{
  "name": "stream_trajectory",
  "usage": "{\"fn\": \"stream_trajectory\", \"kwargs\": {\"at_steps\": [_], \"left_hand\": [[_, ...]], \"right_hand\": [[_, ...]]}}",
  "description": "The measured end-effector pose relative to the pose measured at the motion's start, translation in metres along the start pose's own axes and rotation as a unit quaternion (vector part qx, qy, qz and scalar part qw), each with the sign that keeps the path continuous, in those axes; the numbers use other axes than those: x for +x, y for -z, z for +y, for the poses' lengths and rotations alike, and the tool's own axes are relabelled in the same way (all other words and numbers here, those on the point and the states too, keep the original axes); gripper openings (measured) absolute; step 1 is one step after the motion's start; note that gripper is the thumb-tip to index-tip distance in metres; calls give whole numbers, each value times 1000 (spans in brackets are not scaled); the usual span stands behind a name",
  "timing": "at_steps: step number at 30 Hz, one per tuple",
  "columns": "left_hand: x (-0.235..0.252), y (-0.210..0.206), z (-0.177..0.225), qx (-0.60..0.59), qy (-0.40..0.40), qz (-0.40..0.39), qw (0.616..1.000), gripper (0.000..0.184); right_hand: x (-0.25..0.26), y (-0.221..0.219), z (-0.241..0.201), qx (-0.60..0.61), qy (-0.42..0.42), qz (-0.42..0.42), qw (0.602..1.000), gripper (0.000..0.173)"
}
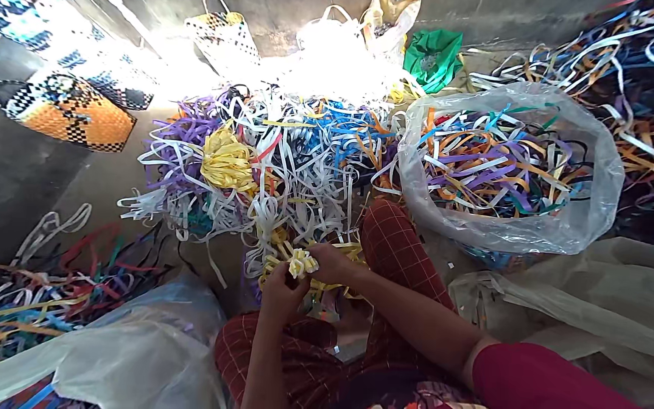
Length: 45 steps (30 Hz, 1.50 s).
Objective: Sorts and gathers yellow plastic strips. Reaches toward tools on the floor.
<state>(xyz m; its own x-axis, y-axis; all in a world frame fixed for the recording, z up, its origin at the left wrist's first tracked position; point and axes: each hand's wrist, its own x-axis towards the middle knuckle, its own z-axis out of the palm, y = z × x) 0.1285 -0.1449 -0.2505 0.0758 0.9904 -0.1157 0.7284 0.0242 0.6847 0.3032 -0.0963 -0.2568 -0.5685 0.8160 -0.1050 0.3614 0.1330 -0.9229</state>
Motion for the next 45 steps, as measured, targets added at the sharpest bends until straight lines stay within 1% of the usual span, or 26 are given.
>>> {"fn": "stream_trajectory", "kwargs": {"at_steps": [2,4,6,8,10,12,15,16,18,22,26,29,33,35,37,40,42,45], "left_hand": [[-5,5,-2,-71,11,13,997,39],[-11,11,-1,-175,24,37,984,27],[-15,17,2,-241,25,59,968,28],[-15,17,6,-259,3,90,962,32],[-14,13,11,-255,-39,130,957,30],[-11,5,14,-218,-96,167,957,26],[0,-7,12,-65,-201,215,954,18],[3,-11,15,-22,-213,219,952,17],[8,-19,18,24,-212,213,953,16],[14,-32,11,8,-206,201,958,20],[20,-40,12,52,-248,194,948,26],[27,-45,15,82,-278,188,939,24],[42,-55,23,90,-318,167,929,18],[51,-64,27,98,-343,172,918,18],[61,-71,30,99,-355,168,914,19],[71,-77,37,82,-359,175,913,20],[75,-81,44,47,-350,183,917,20],[79,-84,51,7,-348,178,920,21]], "right_hand": [[1,1,1,-8,7,-4,1000,26],[2,4,4,-16,-6,-1,1000,28],[-1,7,0,1,-23,14,1000,31],[-4,9,-6,21,-48,24,998,36],[-5,8,-9,51,-76,29,995,40],[-4,5,-7,108,-118,38,986,42],[-1,2,2,204,-159,61,964,38],[-1,2,2,229,-159,64,958,37],[-5,2,-2,251,-144,74,954,34],[-6,0,4,263,-121,143,946,28],[-5,5,10,291,-128,196,928,30],[-7,11,13,287,-140,209,924,34],[-13,28,21,231,-126,218,940,46],[-13,34,27,230,-118,241,936,48],[-13,41,31,258,-115,263,922,46],[-16,51,28,330,-111,293,890,40],[-16,59,27,371,-111,302,871,36],[-15,64,28,397,-121,312,855,32]]}}
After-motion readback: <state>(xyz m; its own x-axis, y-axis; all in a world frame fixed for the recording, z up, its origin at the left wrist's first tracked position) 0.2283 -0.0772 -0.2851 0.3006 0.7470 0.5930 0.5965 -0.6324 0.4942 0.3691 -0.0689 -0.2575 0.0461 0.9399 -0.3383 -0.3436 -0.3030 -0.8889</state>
